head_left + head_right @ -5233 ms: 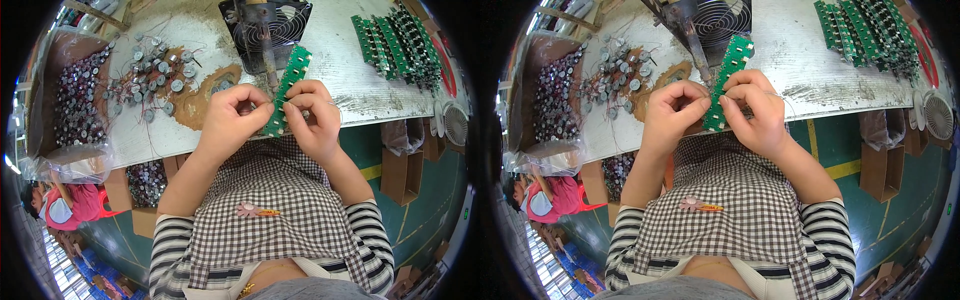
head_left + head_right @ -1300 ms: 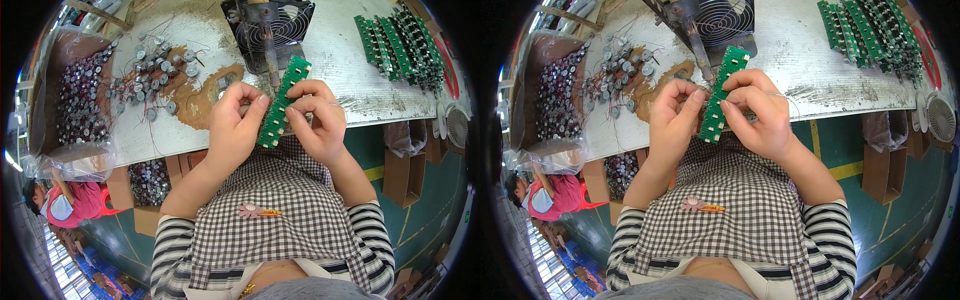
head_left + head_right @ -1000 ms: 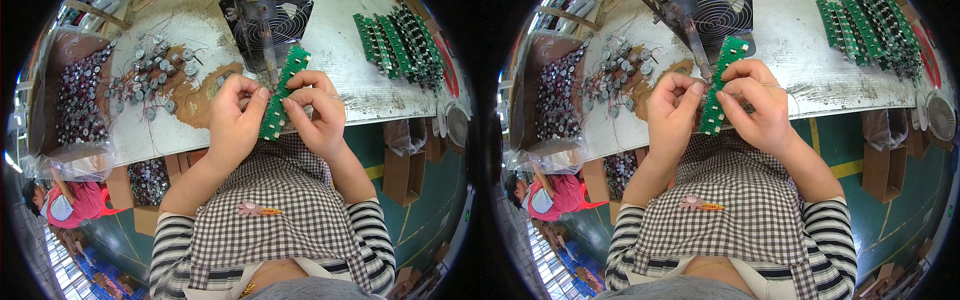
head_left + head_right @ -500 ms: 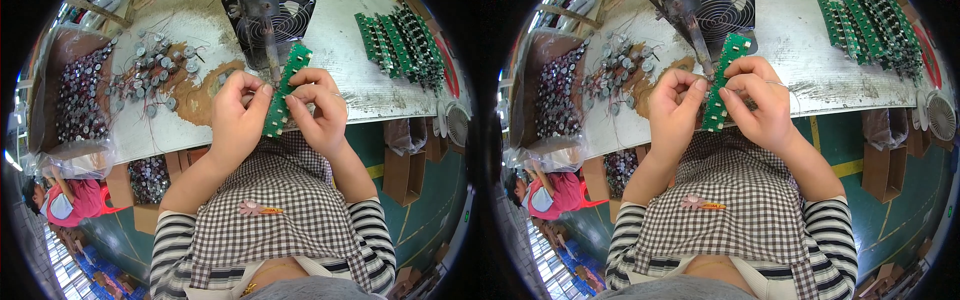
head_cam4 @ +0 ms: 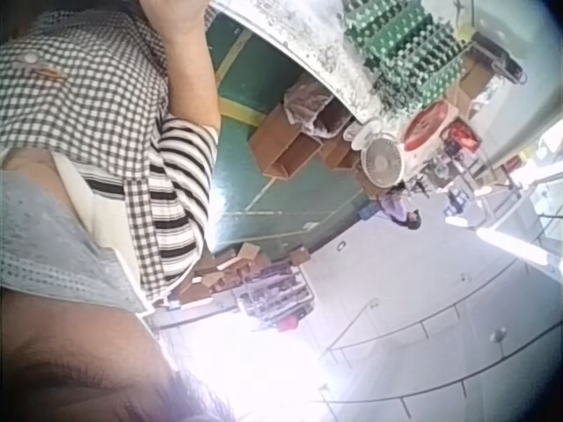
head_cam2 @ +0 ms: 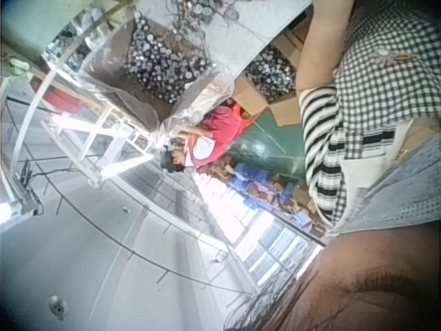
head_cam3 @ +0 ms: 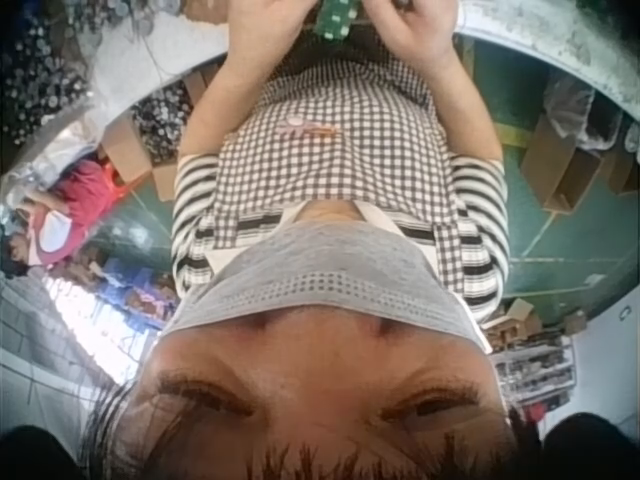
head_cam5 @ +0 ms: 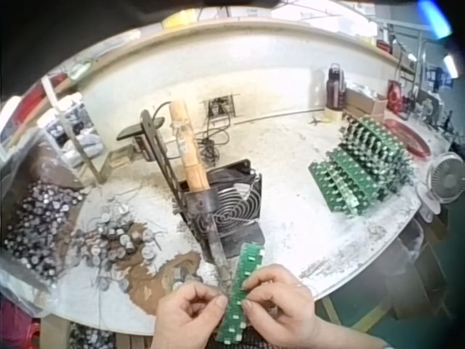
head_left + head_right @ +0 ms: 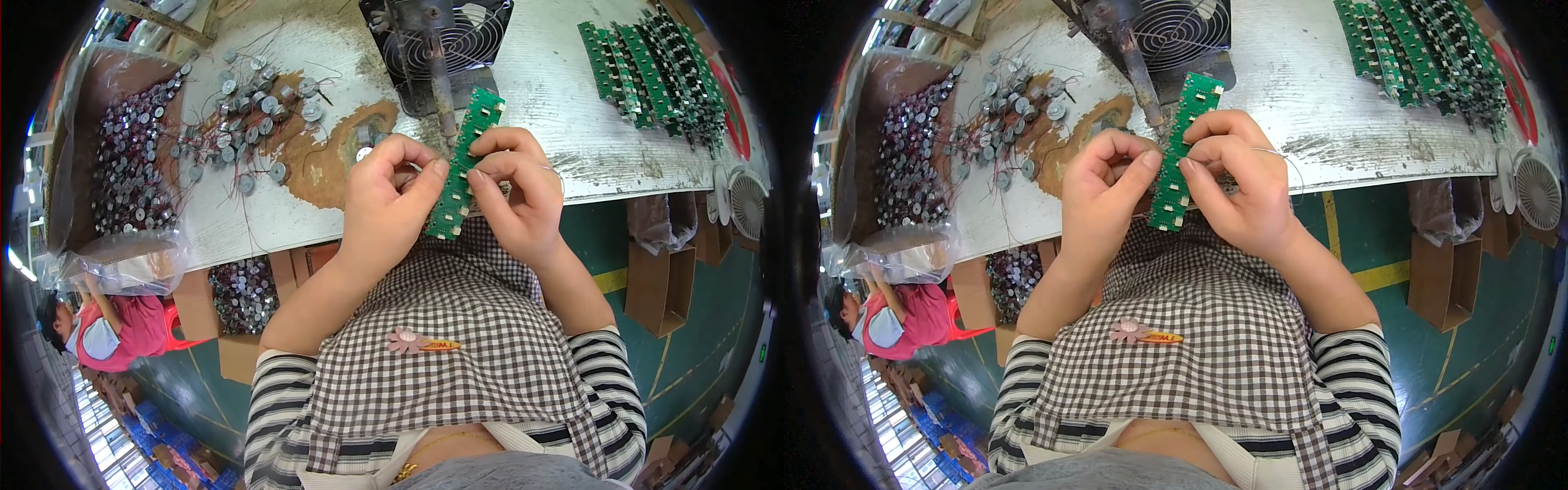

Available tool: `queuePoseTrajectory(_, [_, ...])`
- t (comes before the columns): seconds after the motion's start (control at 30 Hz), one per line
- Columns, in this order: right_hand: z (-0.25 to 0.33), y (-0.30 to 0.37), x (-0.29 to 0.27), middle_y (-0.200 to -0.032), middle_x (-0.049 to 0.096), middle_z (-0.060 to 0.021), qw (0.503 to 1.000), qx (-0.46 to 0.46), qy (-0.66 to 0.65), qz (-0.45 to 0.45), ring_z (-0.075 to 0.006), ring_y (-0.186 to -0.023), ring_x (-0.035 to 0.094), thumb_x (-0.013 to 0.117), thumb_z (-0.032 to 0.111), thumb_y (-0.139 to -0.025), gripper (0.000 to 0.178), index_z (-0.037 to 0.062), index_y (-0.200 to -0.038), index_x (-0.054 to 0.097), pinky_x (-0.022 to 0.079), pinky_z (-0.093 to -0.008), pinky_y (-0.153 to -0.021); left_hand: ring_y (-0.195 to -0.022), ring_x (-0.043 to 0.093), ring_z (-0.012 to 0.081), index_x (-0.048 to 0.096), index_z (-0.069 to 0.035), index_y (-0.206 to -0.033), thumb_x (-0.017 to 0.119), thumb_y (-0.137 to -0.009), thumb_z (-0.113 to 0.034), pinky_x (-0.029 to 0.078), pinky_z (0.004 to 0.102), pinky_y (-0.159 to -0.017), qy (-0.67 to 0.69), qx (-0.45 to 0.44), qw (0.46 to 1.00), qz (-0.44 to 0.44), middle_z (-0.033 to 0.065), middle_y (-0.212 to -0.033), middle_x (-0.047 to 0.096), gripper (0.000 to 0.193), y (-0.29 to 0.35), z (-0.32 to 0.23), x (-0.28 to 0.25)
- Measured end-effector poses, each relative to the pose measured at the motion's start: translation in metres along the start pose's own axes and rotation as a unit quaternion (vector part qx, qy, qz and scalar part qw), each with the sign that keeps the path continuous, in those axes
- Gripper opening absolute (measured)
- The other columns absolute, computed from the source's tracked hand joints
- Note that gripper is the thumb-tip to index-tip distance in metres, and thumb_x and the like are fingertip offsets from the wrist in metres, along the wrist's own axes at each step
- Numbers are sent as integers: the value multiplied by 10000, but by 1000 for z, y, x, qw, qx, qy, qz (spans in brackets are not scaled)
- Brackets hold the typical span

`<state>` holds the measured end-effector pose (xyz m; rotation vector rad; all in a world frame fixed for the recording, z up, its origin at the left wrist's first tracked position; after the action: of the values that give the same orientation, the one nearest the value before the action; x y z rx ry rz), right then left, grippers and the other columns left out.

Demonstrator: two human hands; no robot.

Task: The person solders small electronic components onto printed circuit boards using a soldering iron, connecting wires to the boards.

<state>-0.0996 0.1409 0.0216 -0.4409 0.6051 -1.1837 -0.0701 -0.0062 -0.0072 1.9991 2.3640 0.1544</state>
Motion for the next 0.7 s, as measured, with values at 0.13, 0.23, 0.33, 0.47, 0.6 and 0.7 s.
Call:
queuePoseTrajectory(0.13, [2,-5,1,-944,594,-150,1000,-11,23,-1,-110,-613,580,639,-65,-762,87,-32,-816,579,473,-217,-528,-597,478,0,557,12,-831,627,-842,-61,374,167,-506,-16,-14,1000,-6,-16,-739,560,102,-3,-3,0])
queuePoseTrajectory(0.23, [6,-12,1,-939,593,-148,999,-33,41,4,-120,-622,582,644,-69,-755,96,-34,-820,582,481,-217,-532,-615,515,19,563,-16,-865,612,-871,-81,402,164,-517,-36,35,999,-7,-16,-756,576,81,-8,-13,-1])
queuePoseTrajectory(0.33, [6,-9,1,-934,591,-146,999,-42,35,2,-128,-632,583,647,-76,-749,105,-34,-821,582,492,-217,-543,-572,465,-3,566,4,-822,641,-825,-64,354,172,-480,-27,16,999,-21,-33,-678,551,101,-5,-7,-1])
queuePoseTrajectory(0.47, [4,-2,3,-945,577,-145,1000,-13,21,1,-129,-656,576,649,-76,-750,110,-28,-819,578,492,-217,-550,-563,479,3,564,2,-814,643,-813,-63,360,177,-474,-39,13,999,-18,-19,-671,558,102,-2,-1,-3])
queuePoseTrajectory(0.6, [8,-2,-6,-1010,555,-153,998,-30,26,-42,-144,-686,526,634,-74,-753,121,-6,-832,572,430,-223,-641,-566,508,28,562,4,-803,644,-807,-65,408,197,-488,3,6,1000,27,-1,-687,570,108,-2,0,3])
queuePoseTrajectory(0.7, [-7,1,-13,-951,575,-150,996,36,-69,-47,-148,-758,526,575,-90,-815,73,-35,-856,550,435,-233,-669,-739,568,65,596,-1,-910,679,-813,-70,465,204,-654,-58,-41,990,121,7,-839,608,145,-5,-3,3])
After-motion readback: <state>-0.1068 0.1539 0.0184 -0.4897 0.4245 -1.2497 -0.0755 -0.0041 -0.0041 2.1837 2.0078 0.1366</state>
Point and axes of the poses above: each hand's wrist, its own y-axis away from the middle knuckle, its own x-axis out of the palm, z = x × y, the point moved 8 cm from there along -y, towards the middle knuckle
